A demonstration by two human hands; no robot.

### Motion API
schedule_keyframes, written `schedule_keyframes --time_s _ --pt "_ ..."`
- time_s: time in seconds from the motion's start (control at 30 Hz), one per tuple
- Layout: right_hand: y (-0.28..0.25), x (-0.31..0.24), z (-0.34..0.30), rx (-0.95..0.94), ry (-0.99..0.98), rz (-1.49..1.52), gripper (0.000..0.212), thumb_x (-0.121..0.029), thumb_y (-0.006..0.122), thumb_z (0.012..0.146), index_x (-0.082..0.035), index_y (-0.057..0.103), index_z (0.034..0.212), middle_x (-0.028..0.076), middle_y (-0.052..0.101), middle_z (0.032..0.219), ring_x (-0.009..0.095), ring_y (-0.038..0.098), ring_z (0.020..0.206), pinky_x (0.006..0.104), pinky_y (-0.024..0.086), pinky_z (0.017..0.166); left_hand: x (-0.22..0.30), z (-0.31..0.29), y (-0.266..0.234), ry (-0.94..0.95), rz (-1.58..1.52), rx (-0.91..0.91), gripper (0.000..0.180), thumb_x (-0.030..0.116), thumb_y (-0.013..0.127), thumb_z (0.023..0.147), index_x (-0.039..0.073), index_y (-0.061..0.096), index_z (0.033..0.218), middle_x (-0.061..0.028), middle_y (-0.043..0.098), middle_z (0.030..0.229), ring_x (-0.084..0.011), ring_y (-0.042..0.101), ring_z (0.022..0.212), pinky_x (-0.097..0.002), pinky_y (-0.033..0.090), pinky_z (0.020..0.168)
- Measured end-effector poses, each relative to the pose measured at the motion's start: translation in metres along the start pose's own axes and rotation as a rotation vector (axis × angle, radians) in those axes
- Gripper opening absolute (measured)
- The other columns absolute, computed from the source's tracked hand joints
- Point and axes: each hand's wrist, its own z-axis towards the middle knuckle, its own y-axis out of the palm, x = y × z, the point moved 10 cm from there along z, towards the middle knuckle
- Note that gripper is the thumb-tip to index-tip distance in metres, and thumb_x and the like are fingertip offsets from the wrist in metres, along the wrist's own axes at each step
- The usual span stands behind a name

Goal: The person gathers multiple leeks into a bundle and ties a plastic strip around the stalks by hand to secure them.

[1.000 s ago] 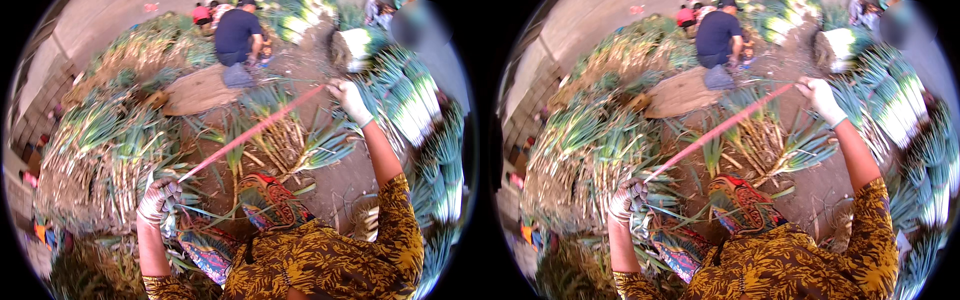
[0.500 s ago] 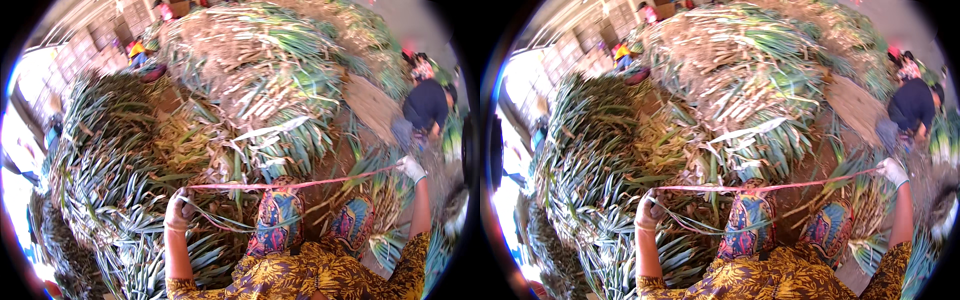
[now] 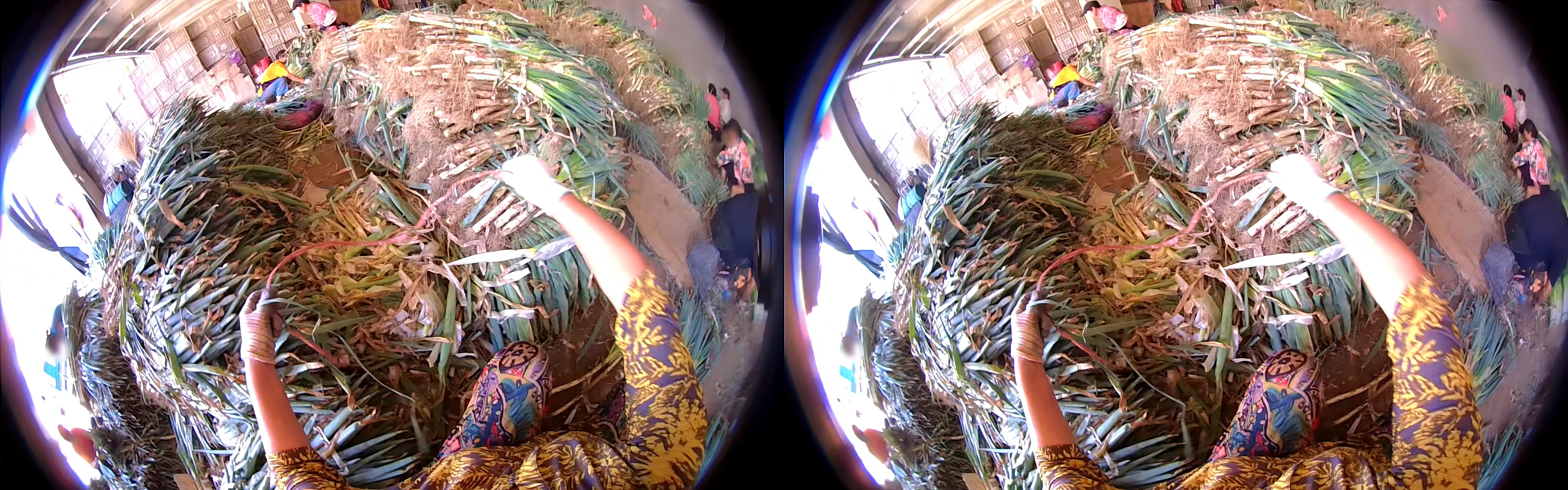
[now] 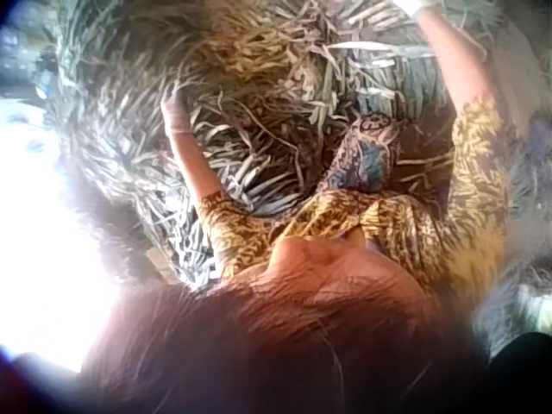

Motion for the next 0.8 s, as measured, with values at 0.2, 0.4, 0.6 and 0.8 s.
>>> schedule_keyframes --time_s 0.2,0.4,0.6,0.8 --pt "0.041 -0.055 0.032 -0.017 0.137 0.175 0.026 -0.02 0.059 0.092 -0.006 0.058 0.114 0.013 0.061 0.096 0.015 0.059 0.068 0.0279 0.047 0.05 0.036 -0.053 0.037 0.261 0.483 0.082 0.04 0.012 0.066 0.089 0.006 0.052 0.125 -0.0073 0.064 0.102 -0.0094 0.051 0.056 -0.0256 0.041 0.046" --pt "0.016 -0.318 -0.116 -0.314 -0.833 1.215 0.065 -0.04 0.071 0.085 0.002 0.052 0.13 0.018 0.06 0.125 0.025 0.061 0.111 0.0359 0.052 0.088 0.019 -0.099 0.128 0.414 0.549 -0.223 0.014 0.008 0.064 0.09 0.003 0.059 0.102 -0.0026 0.062 0.079 -0.0063 0.049 0.054 -0.0226 0.039 0.047" --pt "0.037 -0.287 -0.172 -1.299 -0.189 1.911 0.03 -0.023 0.062 0.095 0.004 0.064 0.107 -0.002 0.051 0.064 0.008 0.047 0.055 0.0209 0.041 0.052 0.03 -0.096 0.128 0.096 0.471 -0.354 0.011 0.003 0.07 0.084 0.001 0.062 0.093 -0.0016 0.061 0.069 -0.0066 0.052 0.059 -0.0228 0.044 0.055" --pt "0.025 -0.064 -0.136 -0.973 -0.074 1.542 0.03 -0.013 0.072 0.079 0.009 0.07 0.1 0.016 0.069 0.075 0.016 0.052 0.047 0.0281 0.042 0.044 0.044 -0.104 0.088 0.271 0.474 -0.546 0.017 0.0 0.075 0.076 -0.002 0.068 0.092 -0.0056 0.061 0.081 -0.0122 0.058 0.063 -0.0251 0.048 0.058"
